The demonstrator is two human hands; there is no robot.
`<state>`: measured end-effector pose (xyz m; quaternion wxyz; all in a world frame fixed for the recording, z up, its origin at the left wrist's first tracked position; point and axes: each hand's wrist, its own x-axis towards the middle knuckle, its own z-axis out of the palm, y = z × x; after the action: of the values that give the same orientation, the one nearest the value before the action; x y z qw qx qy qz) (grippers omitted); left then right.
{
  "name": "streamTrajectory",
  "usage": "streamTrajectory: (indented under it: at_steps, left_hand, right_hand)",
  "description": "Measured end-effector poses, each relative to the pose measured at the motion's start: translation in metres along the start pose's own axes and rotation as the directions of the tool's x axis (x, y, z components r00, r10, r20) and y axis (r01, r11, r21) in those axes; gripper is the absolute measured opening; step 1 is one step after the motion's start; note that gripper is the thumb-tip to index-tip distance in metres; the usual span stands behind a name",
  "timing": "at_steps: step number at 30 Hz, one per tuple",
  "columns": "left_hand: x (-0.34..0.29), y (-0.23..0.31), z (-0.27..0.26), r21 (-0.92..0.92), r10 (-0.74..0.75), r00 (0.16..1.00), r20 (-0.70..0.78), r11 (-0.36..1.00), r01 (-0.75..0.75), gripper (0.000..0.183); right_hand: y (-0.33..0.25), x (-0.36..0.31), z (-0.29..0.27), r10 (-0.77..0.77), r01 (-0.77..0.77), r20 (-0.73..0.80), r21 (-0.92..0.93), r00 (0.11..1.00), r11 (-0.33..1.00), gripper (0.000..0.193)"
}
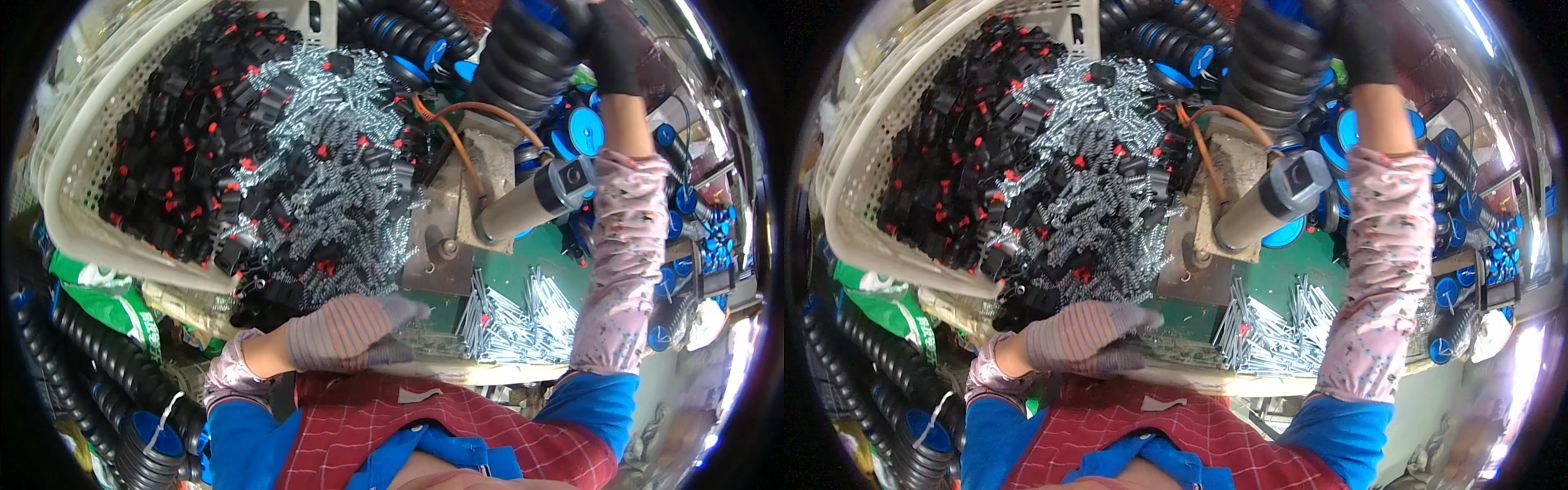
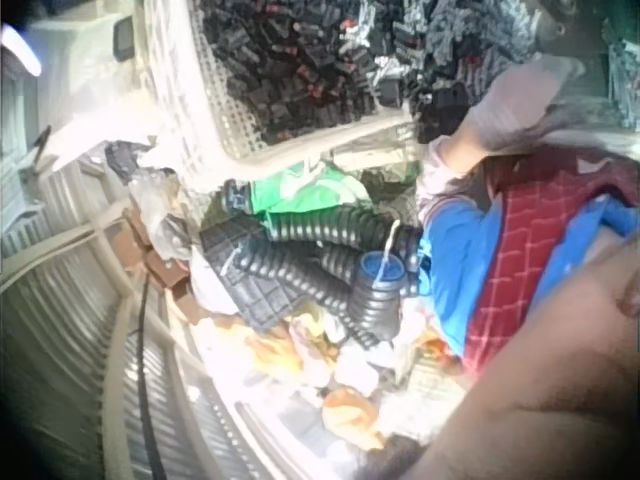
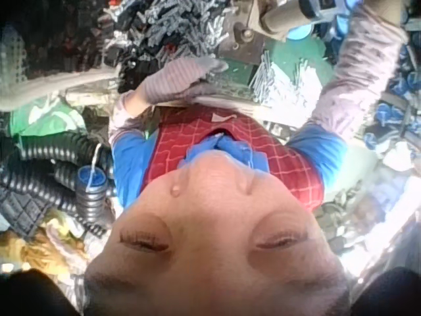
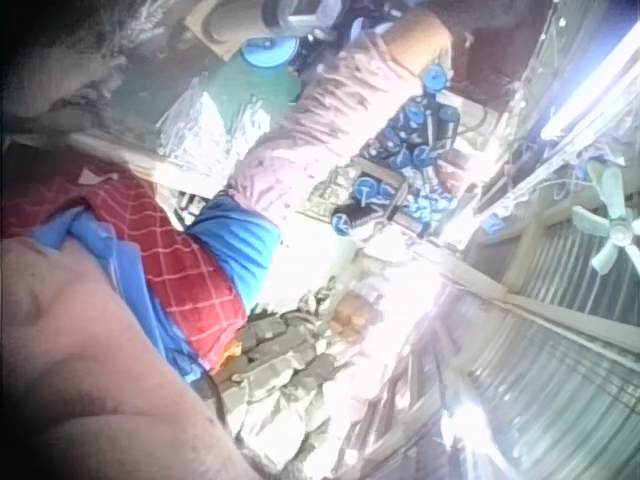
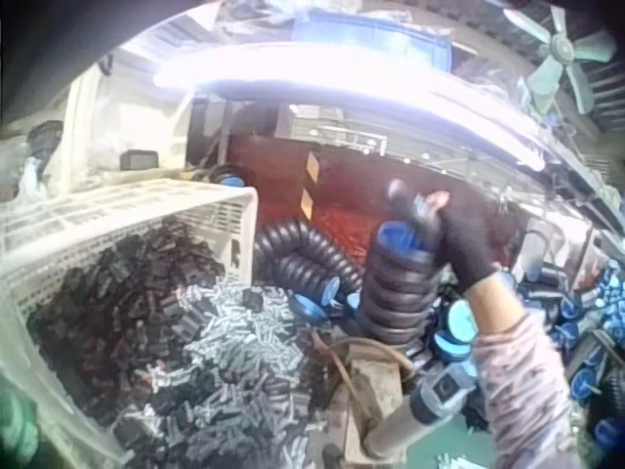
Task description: The person repeatedly picks up blue circular plastic parts and black flexible tubes from a workbench, inserts metal fasteners into the parts, and places the assembled units into a white basket. The person handles items one at a time and continues the cycle throughout the clip.
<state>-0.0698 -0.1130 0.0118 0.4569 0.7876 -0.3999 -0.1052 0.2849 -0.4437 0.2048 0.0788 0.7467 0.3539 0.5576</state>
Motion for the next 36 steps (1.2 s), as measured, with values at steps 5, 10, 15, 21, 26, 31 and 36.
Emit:
streamTrajectory:
  at_steps: [5, 10, 15, 21, 26, 31, 36]
  left_hand:
    - [-0.027, -0.006, 0.008, -0.003, -0.056, 0.892, -0.448, 0.998, 0.062, 0.072]
    - [-0.037, -0.031, 0.006, -0.303, -0.169, 0.456, -0.874, 0.923, -0.237, 0.092]
    - [-0.057, -0.047, 0.001, -0.285, -0.162, 0.251, -0.954, 0.744, -0.604, 0.12]
    - [-0.059, -0.067, 0.012, -0.155, -0.16, -0.022, -0.987, 0.978, -0.136, 0.092]
    - [-0.072, -0.091, 0.004, 0.064, 0.023, 0.099, -0.995, 0.896, 0.439, 0.049]
    - [-0.063, -0.094, 0.003, 0.03, -0.027, 0.126, -0.992, 0.901, 0.433, 0.041]
    - [-0.051, -0.083, 0.012, 0.165, 0.035, 0.252, -0.967, 0.839, 0.519, 0.038]
  right_hand:
    - [-0.003, 0.027, -0.071, 0.35, -0.408, 0.226, 0.32, 0.909, 0.855, 0.027]
    - [-0.057, 0.044, -0.105, 0.346, -0.458, 0.34, 0.341, 0.874, 0.821, 0.025]
    - [-0.142, 0.069, -0.057, 0.154, -0.294, 0.342, 0.408, 0.927, 0.865, 0.023]
    - [-0.334, 0.079, 0.03, 0.163, -0.503, 0.479, 0.777, 0.863, 0.379, 0.023]
    - [-0.401, -0.02, -0.03, 0.393, -0.353, 0.197, 0.855, 0.898, 0.379, 0.021]
    - [-0.413, -0.087, -0.096, 0.355, -0.366, 0.235, 0.857, 0.905, 0.363, 0.024]
    - [-0.439, -0.105, -0.074, 0.243, -0.198, 0.038, 0.703, 0.969, 0.683, 0.03]
